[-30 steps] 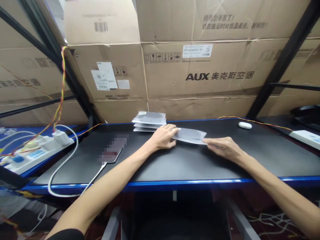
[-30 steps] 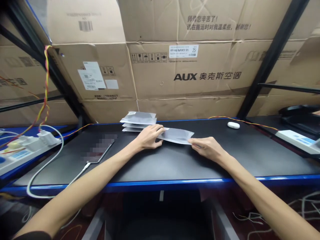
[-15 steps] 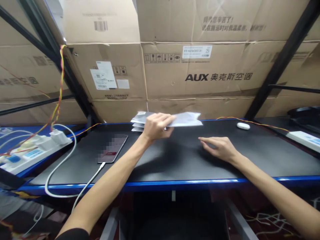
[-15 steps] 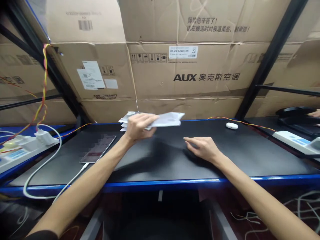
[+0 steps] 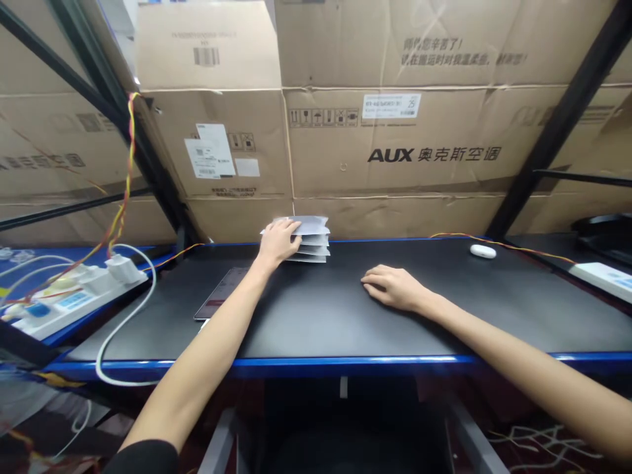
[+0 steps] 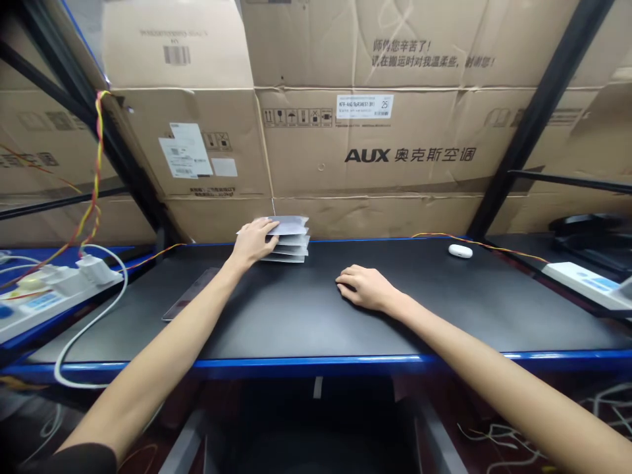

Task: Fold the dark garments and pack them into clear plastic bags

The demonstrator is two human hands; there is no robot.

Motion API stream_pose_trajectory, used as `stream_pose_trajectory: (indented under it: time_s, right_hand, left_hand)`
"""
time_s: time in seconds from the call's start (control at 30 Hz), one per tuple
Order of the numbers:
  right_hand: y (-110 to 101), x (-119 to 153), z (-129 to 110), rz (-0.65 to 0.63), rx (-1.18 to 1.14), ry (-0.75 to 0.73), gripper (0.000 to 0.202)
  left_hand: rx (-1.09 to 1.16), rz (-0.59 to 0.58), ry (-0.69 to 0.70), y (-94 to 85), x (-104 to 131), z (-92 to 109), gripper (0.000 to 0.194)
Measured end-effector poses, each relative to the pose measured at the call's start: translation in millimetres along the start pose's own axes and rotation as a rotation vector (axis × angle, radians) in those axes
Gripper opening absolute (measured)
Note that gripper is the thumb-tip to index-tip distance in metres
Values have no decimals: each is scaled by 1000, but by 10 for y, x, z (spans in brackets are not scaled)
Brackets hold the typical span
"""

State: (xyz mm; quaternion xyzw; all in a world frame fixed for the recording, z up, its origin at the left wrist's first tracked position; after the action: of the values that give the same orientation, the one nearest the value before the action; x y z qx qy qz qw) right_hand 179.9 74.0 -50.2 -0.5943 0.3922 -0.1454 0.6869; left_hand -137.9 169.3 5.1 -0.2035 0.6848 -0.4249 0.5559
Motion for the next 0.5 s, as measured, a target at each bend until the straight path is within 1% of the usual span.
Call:
stream_pose_trajectory:
  time_s: [0.13, 0.27, 0.37, 0.5]
  right_hand:
    - [71, -236, 8, -56, -36, 6, 35]
    - [131, -411, 25, -84, -106, 29, 39]
    - [166, -449, 56, -77, -158, 46, 42]
    - [189, -416, 99, -81, -207, 66, 44]
  left_hand:
    - [-5, -63, -28, 13, 5, -3, 49]
    - [4, -133, -36, -29, 20, -4, 53]
    - [16, -154, -37, -68, 37, 9, 55]
    - [22, -141, -35, -94, 54, 37, 54]
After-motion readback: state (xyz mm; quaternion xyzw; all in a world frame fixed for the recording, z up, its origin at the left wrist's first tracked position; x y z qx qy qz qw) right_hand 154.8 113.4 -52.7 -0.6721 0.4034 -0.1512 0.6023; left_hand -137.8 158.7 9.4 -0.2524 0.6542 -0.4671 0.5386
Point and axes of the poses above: each hand's wrist, its own x-axis away from the middle knuckle, its own y-axis out of the palm, z = x × y, the point moved 1 cm from there along -x, towards the middle knuckle, and after that the axes turned 1 degree about -z, right-handed, at the moved point
